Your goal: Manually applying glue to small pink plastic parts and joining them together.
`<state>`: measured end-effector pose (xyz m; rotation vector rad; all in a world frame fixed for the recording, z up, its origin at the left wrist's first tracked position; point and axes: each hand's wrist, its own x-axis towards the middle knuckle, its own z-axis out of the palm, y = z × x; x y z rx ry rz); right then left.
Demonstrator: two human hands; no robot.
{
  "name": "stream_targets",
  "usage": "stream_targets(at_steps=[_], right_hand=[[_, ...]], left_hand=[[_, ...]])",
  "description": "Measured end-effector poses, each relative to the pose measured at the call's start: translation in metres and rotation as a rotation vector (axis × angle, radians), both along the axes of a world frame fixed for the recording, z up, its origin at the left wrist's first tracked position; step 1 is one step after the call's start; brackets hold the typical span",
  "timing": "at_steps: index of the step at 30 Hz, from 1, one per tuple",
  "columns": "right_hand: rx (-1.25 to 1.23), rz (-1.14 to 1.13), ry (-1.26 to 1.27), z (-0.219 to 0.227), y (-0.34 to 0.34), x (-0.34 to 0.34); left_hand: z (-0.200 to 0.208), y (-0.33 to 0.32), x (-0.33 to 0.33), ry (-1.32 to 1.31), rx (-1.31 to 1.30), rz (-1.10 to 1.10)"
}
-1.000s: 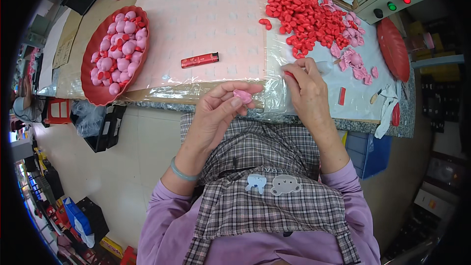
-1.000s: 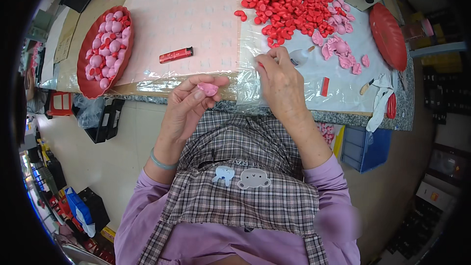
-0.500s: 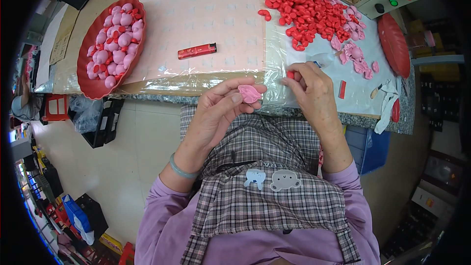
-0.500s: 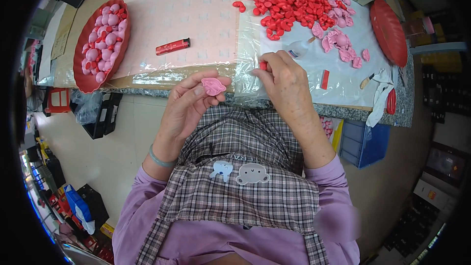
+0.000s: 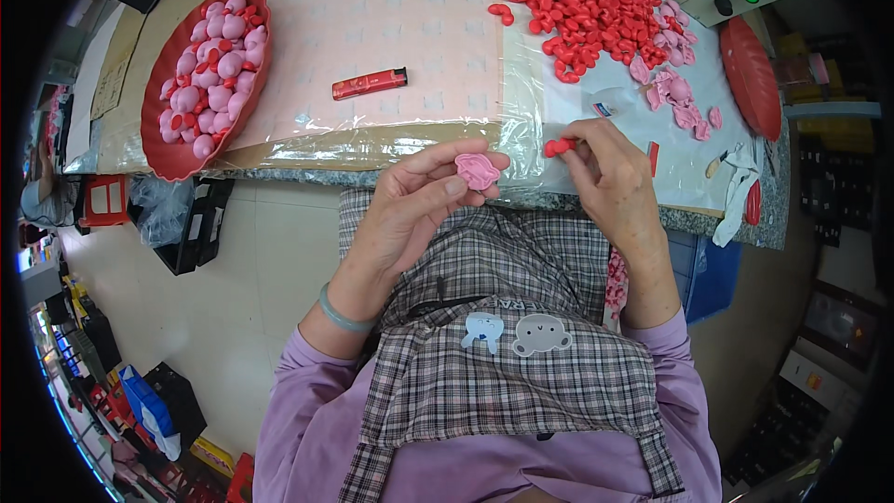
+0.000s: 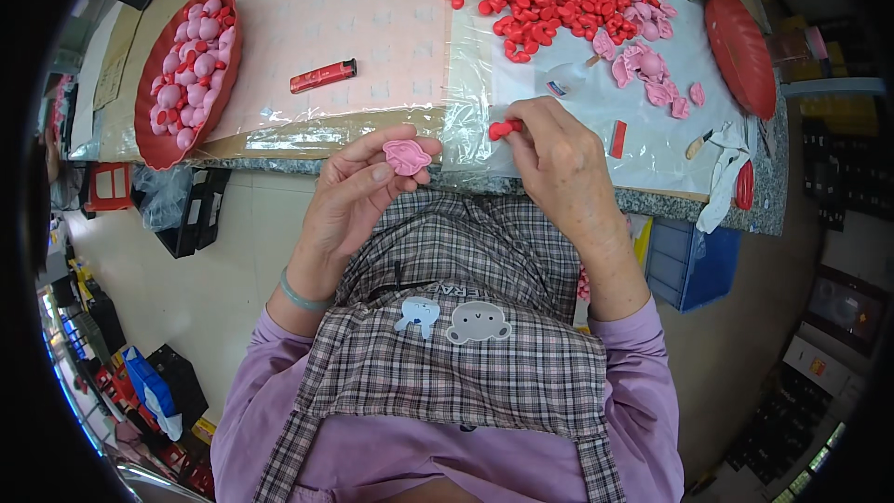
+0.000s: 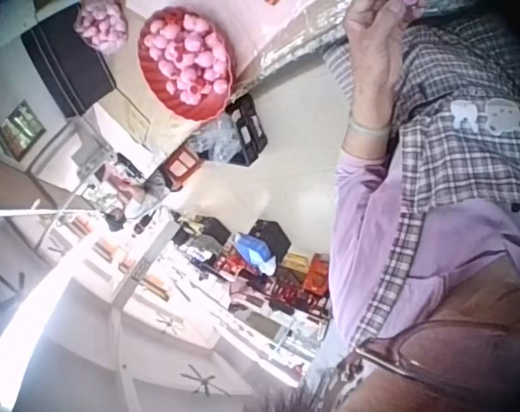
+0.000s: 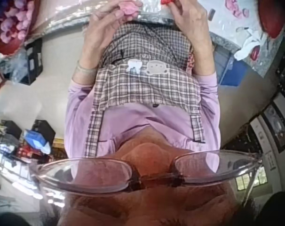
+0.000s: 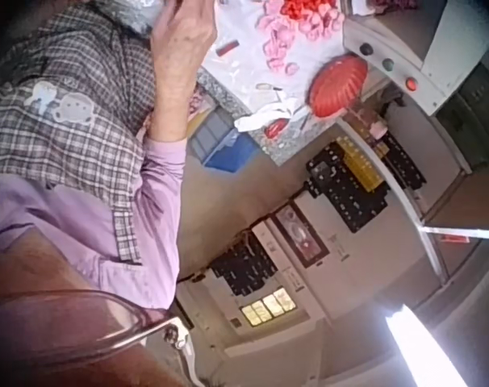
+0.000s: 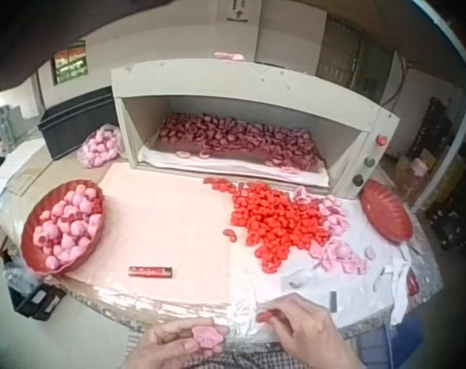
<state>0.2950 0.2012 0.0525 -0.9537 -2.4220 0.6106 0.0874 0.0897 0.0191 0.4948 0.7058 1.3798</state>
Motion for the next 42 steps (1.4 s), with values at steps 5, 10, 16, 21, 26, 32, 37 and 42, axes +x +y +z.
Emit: stream_targets(at_steps=[5,10,16,21,26,32,37,42], right_hand=[[0.178,-0.138,-0.071,-0.002,-0.01,-0.003],[0.038,-0.023,-0.006,-0.006,-0.019,-0.016],[-0.186,-0.084,0.12,0.006,-0.011,-0.006],[-0.076,-0.041,0.07,-0.013,-0.004,-0.002],[-0.023,-0.077,0.08,-0.019,-0.003,-0.004],[0.142,-0.168,-0.037,-0.015,-0.007,-0.004],[0.177,-0.118,-0.013,-0.019,-0.009,-0.007],[0.189,-0.054,0.034,-0.022,-0.01,-0.004]], left_hand=[[-0.002,-0.001,0.003,0.009,0.007,-0.002],[-0.002,-0.002,0.002,-0.003,0.011,-0.01],[-0.002,-0.003,-0.001,-0.056,0.011,-0.006],[-0.005,-0.002,0.003,-0.049,0.008,-0.027],[-0.005,-0.003,0.005,-0.07,0.016,-0.024],[-0.002,-0.002,0.006,-0.071,-0.005,-0.026],[-0.004,-0.002,0.008,-0.056,0.002,-0.02],[-0.006,-0.001,0.011,-0.051,0.024,-0.03]])
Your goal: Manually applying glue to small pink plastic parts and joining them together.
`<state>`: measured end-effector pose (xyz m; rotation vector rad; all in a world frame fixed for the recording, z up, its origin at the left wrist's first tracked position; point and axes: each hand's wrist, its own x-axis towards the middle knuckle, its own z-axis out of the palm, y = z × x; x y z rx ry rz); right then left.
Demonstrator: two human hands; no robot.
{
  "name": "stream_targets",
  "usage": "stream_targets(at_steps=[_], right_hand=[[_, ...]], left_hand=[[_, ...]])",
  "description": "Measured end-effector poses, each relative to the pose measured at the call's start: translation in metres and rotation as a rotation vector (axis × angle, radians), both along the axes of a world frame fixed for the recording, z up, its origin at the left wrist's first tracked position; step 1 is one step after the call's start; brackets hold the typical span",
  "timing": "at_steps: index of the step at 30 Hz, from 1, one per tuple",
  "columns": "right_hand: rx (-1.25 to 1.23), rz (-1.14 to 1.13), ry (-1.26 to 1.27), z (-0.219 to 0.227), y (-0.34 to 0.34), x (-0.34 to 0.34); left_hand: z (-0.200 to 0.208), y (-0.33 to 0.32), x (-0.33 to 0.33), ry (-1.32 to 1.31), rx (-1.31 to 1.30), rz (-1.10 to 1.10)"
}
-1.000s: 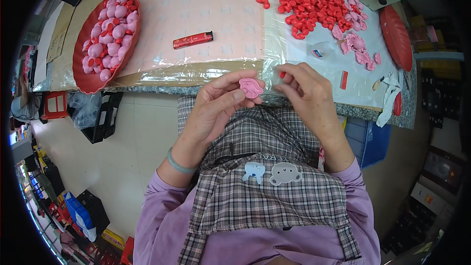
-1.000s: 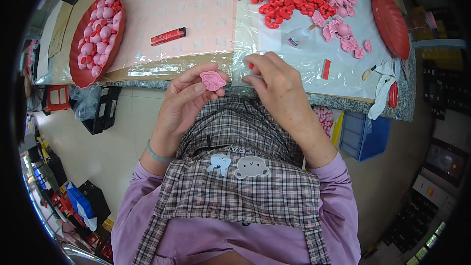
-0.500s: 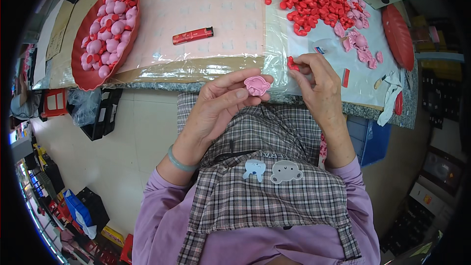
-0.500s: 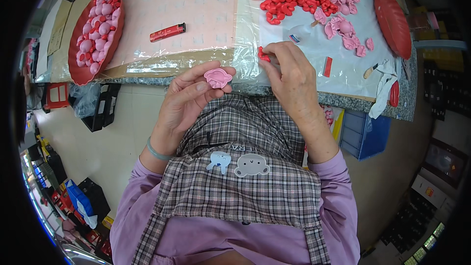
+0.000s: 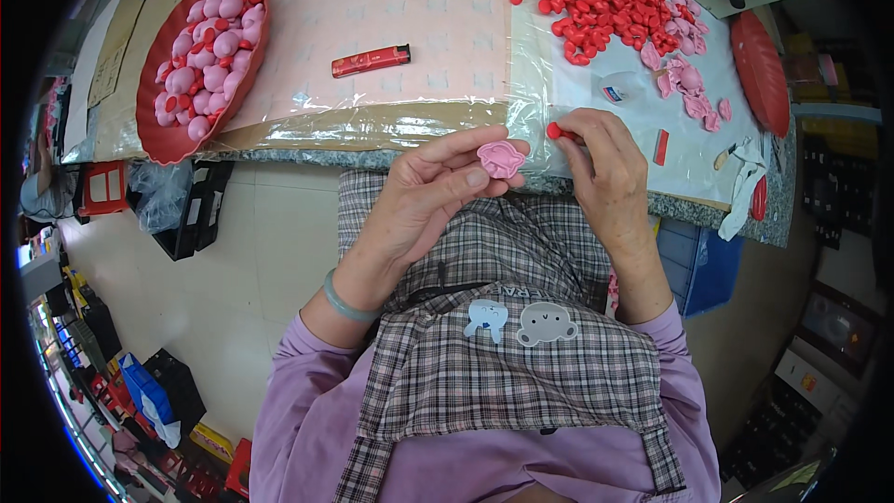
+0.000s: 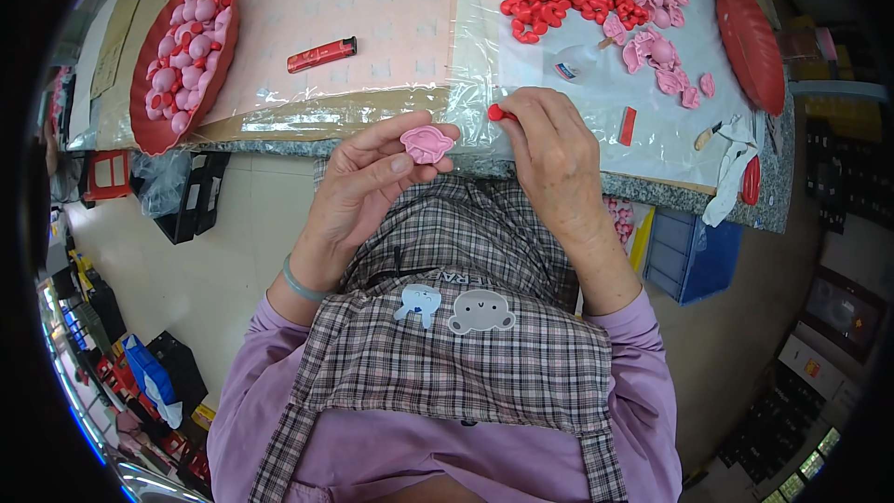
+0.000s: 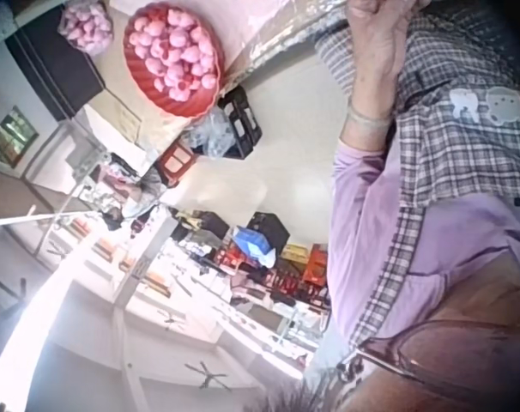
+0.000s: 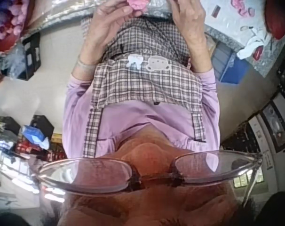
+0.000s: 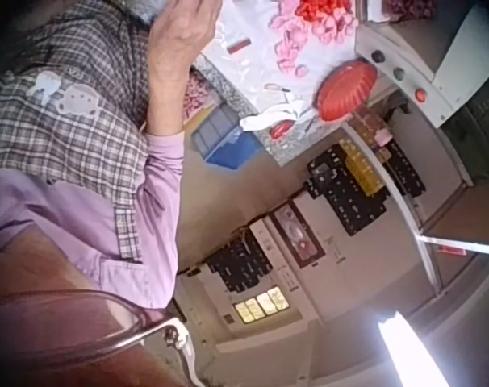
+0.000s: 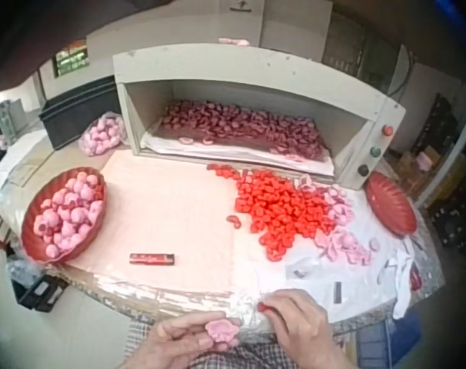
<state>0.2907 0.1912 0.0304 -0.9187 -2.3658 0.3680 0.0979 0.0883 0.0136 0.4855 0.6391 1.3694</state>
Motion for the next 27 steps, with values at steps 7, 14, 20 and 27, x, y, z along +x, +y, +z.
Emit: stream_targets(at_steps=[7,14,20,27], right_hand=[[-0.048,0.046,0.052,0.004,-0.002,0.007],[-0.36,-0.03,0.033,0.013,-0.002,0.009],[-0.267,0.014,0.055,0.01,-0.004,0.012],[-0.952,0.069,0.552,0.031,-0.028,-0.002]], left_hand=[[0.0,0.0,0.002,0.0,-0.017,0.005],[0.0,-0.001,0.004,0.034,-0.054,0.016],[0.001,-0.002,0.005,0.063,-0.047,0.013],[0.002,-0.001,0.01,0.21,-0.004,0.042]])
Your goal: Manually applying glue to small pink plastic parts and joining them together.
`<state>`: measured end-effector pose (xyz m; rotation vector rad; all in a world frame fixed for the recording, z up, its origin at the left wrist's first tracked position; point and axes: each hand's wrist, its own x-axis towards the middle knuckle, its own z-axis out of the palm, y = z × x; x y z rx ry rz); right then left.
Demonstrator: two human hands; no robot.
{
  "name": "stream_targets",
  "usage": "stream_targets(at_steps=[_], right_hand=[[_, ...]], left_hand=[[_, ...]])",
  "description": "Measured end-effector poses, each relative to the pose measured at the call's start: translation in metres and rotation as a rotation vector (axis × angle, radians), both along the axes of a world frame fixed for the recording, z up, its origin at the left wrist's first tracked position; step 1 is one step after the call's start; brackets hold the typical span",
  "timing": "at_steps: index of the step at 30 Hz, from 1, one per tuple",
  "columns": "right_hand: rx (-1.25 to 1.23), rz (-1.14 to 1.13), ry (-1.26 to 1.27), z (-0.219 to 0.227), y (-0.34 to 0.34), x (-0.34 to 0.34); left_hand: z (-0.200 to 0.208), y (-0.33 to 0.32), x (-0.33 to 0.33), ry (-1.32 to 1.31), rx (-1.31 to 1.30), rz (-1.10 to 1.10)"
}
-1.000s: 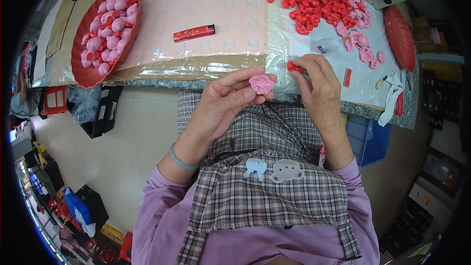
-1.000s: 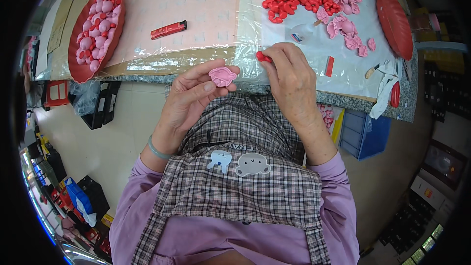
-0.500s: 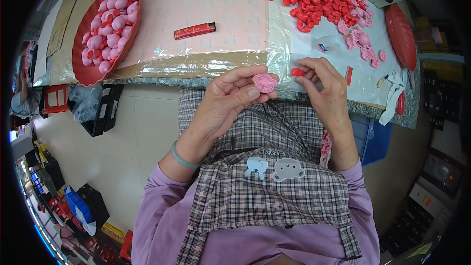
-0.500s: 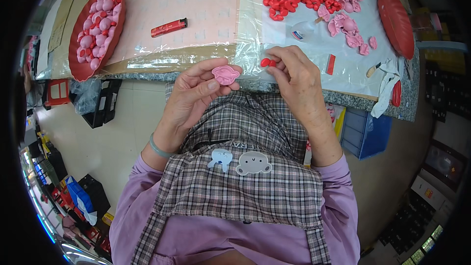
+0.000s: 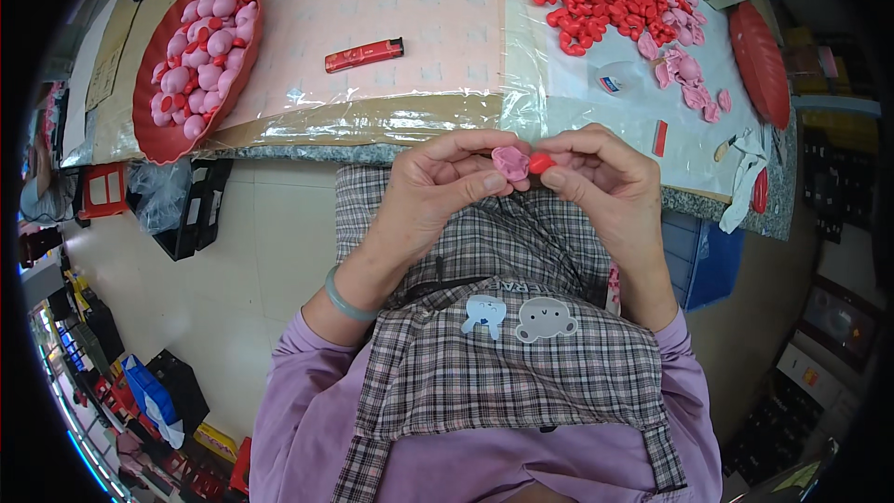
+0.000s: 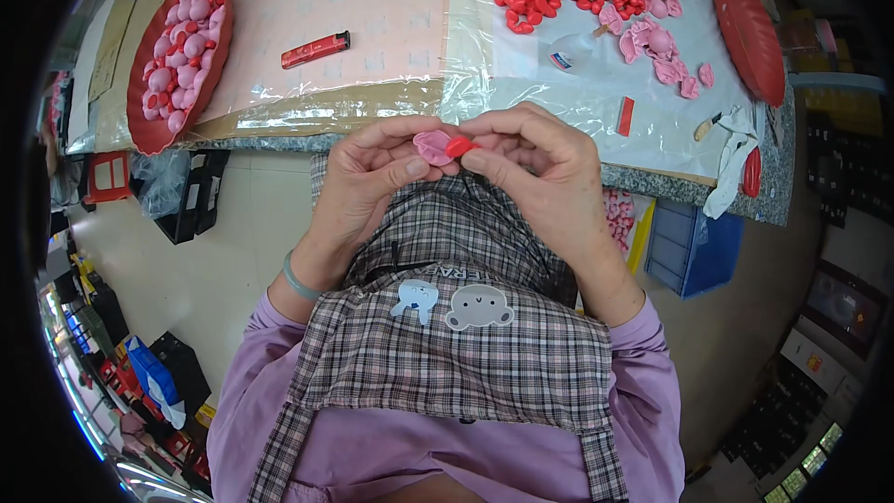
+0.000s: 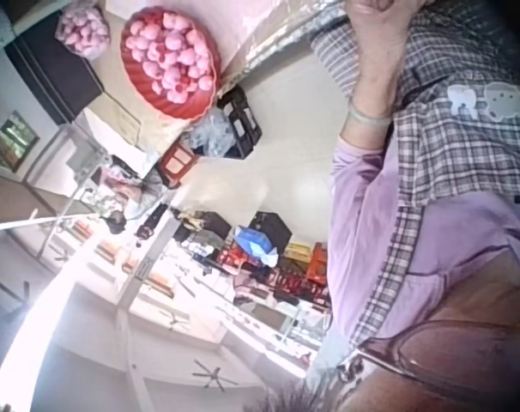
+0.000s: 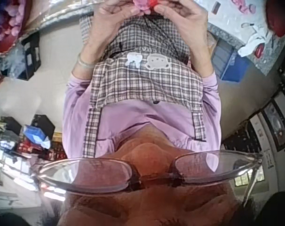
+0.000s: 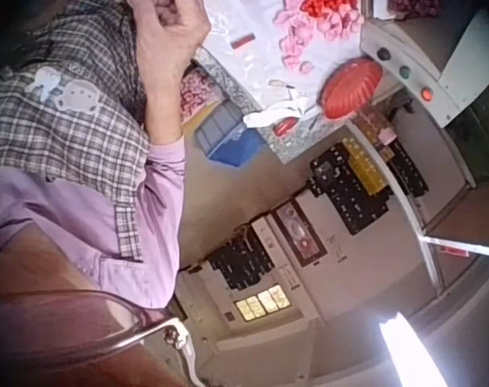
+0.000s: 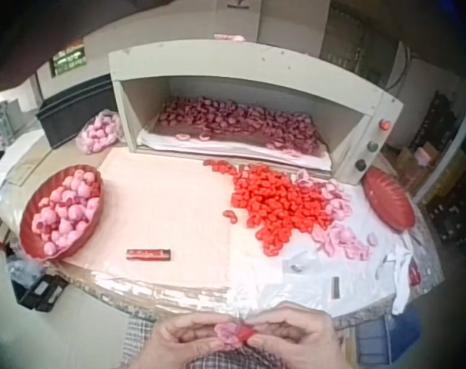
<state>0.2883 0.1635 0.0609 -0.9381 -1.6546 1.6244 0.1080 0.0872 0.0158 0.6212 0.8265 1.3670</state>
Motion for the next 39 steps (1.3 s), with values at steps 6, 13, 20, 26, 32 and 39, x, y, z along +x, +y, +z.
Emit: stream_targets(at_steps=[6,13,20,26,32,39], right_hand=[[-0.151,0.042,0.015,-0.005,-0.001,-0.001],[-0.316,0.137,-0.067,-0.004,0.01,0.002],[-0.135,0.132,-0.006,-0.009,0.002,-0.004],[-0.087,0.126,-0.062,-0.013,0.001,-0.003],[0.05,0.183,-0.038,-0.013,-0.001,0.002],[-0.016,0.121,0.042,-0.02,-0.008,0.001]], left_hand=[[0.0,0.002,0.005,0.042,-0.051,0.006],[-0.002,0.001,0.005,0.049,-0.081,0.026],[-0.008,0.001,0.001,0.003,-0.047,0.015],[-0.001,0.001,0.005,0.109,0.002,0.089],[-0.007,0.004,0.0,-0.043,-0.039,-0.005],[-0.001,0.003,0.009,0.058,0.006,0.087]])
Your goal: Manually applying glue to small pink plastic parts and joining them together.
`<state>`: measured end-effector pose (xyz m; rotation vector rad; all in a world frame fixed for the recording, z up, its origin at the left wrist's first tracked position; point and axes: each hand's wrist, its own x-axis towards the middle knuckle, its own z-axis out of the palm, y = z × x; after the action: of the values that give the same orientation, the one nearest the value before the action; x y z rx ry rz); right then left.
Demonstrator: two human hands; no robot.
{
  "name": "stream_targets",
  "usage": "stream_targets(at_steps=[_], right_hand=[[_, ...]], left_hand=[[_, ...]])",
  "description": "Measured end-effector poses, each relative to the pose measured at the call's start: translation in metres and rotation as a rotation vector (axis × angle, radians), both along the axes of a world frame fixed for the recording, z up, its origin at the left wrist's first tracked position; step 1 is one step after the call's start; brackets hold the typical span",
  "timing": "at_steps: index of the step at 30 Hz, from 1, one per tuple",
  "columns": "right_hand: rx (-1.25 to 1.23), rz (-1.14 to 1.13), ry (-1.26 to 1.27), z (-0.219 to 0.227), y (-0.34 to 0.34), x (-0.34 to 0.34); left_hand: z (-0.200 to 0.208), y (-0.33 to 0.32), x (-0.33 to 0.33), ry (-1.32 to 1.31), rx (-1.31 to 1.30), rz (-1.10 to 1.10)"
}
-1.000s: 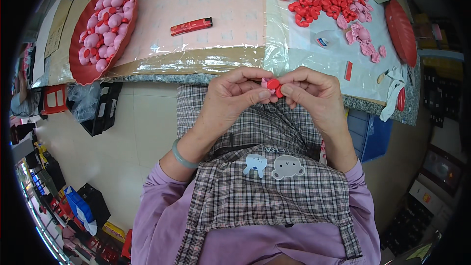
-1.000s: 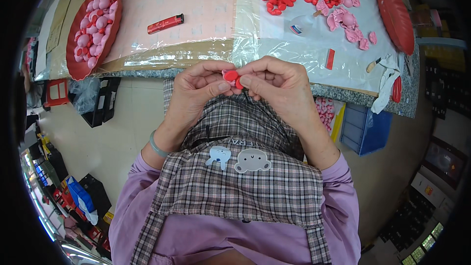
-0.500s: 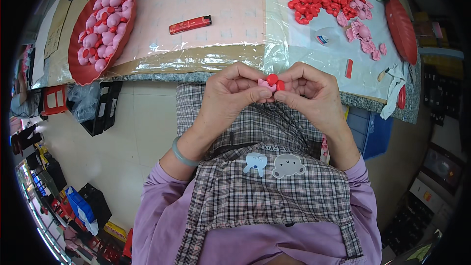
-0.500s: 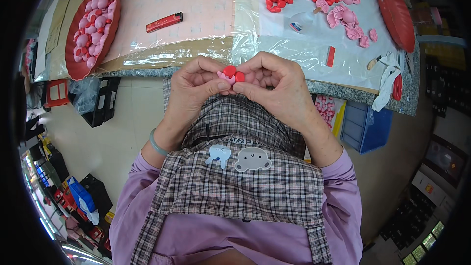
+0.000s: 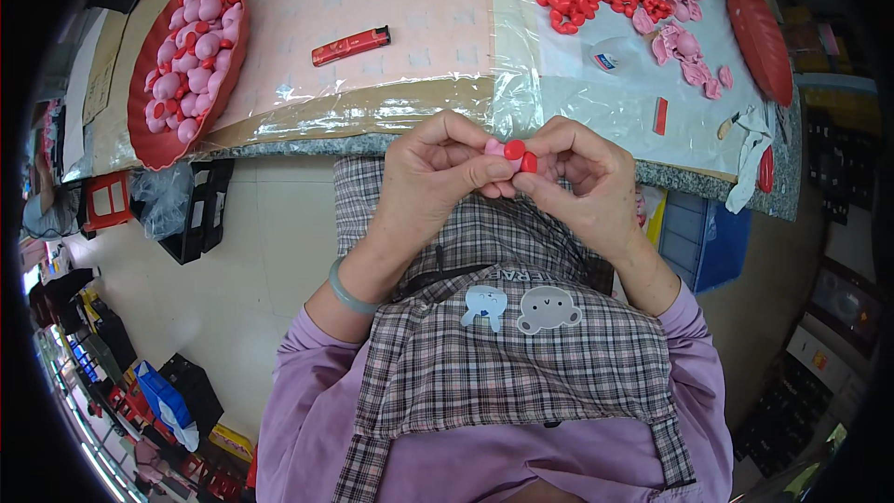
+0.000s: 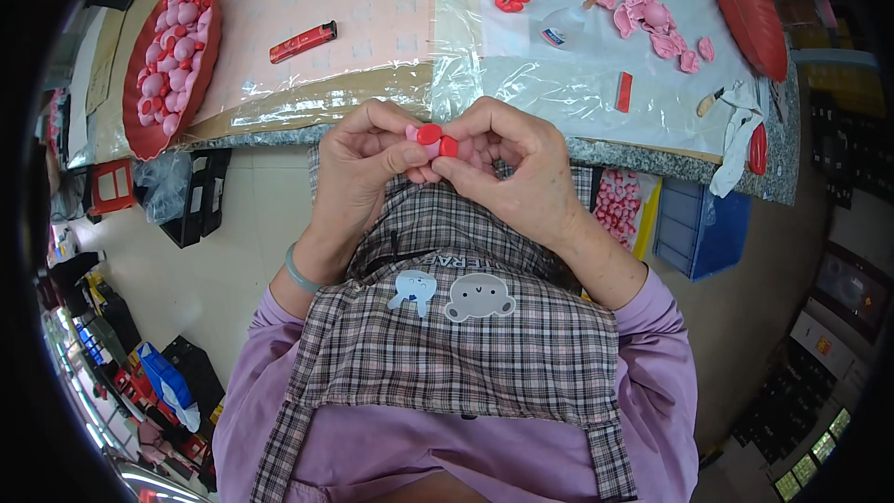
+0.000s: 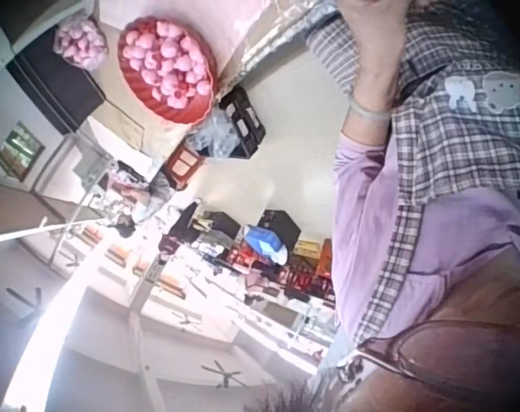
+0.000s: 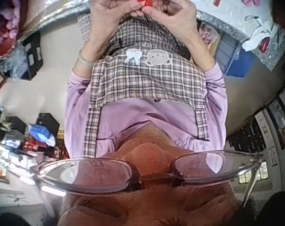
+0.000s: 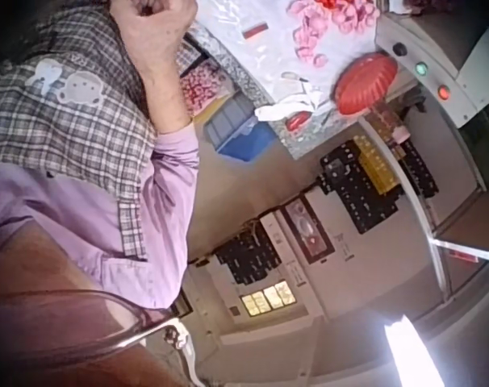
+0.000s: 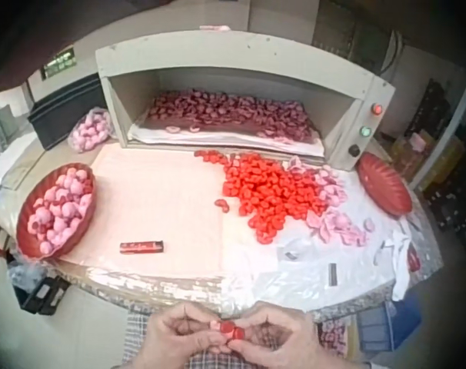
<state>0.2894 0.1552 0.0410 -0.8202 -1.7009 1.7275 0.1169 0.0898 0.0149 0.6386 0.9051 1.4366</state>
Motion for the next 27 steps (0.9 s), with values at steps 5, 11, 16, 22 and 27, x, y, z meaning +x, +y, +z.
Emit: stream_targets(at_steps=[5,11,16,22,27], right_hand=[[-0.175,-0.053,0.051,0.001,0.003,-0.004],[-0.048,0.015,-0.055,0.002,0.012,0.003],[0.606,-0.044,-0.296,0.011,0.005,-0.003],[0.898,-0.155,-0.253,-0.001,-0.002,-0.005],[0.888,-0.231,-0.228,-0.01,-0.011,-0.006]], left_hand=[[-0.001,0.002,0.005,0.004,-0.041,0.007],[0.004,-0.002,0.009,0.131,-0.011,-0.02],[0.0,-0.003,0.011,0.161,0.034,0.039],[0.002,-0.005,0.011,0.147,0.021,0.019],[-0.003,-0.008,0.021,0.084,0.051,0.1]])
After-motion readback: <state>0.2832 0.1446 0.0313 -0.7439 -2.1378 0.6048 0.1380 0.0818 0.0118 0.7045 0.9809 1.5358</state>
